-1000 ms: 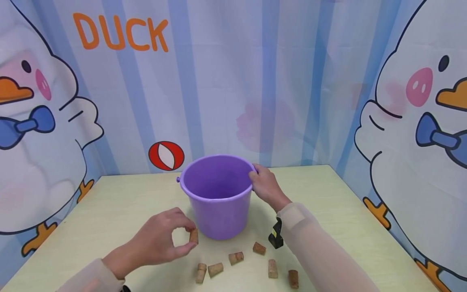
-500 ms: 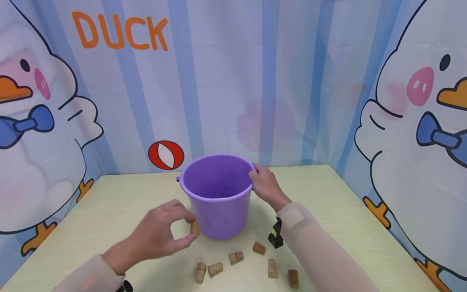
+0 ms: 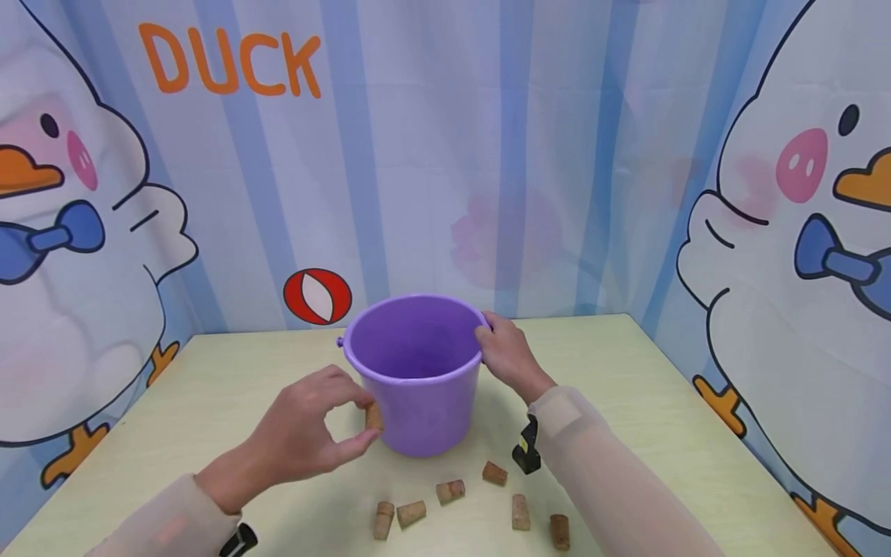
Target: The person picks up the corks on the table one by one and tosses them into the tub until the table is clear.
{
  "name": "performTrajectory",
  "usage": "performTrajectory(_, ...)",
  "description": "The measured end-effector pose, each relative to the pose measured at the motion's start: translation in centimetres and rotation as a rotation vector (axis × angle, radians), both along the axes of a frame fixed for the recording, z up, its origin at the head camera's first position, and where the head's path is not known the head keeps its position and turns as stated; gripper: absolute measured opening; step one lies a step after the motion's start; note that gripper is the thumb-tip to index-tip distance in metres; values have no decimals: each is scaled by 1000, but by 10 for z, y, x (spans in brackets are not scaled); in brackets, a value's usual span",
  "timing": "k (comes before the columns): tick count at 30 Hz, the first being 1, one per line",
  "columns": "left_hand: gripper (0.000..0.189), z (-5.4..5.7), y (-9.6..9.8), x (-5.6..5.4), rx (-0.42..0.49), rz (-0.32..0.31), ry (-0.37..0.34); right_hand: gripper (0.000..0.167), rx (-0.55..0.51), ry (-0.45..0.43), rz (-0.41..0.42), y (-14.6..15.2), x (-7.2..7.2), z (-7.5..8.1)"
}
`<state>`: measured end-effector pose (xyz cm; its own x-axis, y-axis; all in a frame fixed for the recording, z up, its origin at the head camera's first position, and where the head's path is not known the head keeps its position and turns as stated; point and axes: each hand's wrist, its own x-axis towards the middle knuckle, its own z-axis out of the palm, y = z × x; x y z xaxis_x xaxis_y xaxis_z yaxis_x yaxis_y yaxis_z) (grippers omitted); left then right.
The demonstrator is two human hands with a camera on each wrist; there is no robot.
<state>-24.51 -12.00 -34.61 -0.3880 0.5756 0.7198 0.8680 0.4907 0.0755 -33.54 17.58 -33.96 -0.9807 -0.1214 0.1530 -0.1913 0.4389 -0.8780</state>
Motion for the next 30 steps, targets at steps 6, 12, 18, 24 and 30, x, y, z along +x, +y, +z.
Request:
performTrajectory(6,24,9,2,-3,13,-19,10,53,-2,7,3,0,0,0)
performTrajectory(12,21,17,3,-7,31,2,57,54,-5,7,2,0,-1,-1)
performTrajectory(18,15,23,5,-10,42,26,99,54,-4,-1,-2,0,-1,-1)
performTrajectory(24,12,27,8,-15,56,31,99,54,-5,-4,0,0,-2,-1)
performTrajectory(30,9,29,12,-19,48,60,120,54,-6,-3,-5,1,-2,0)
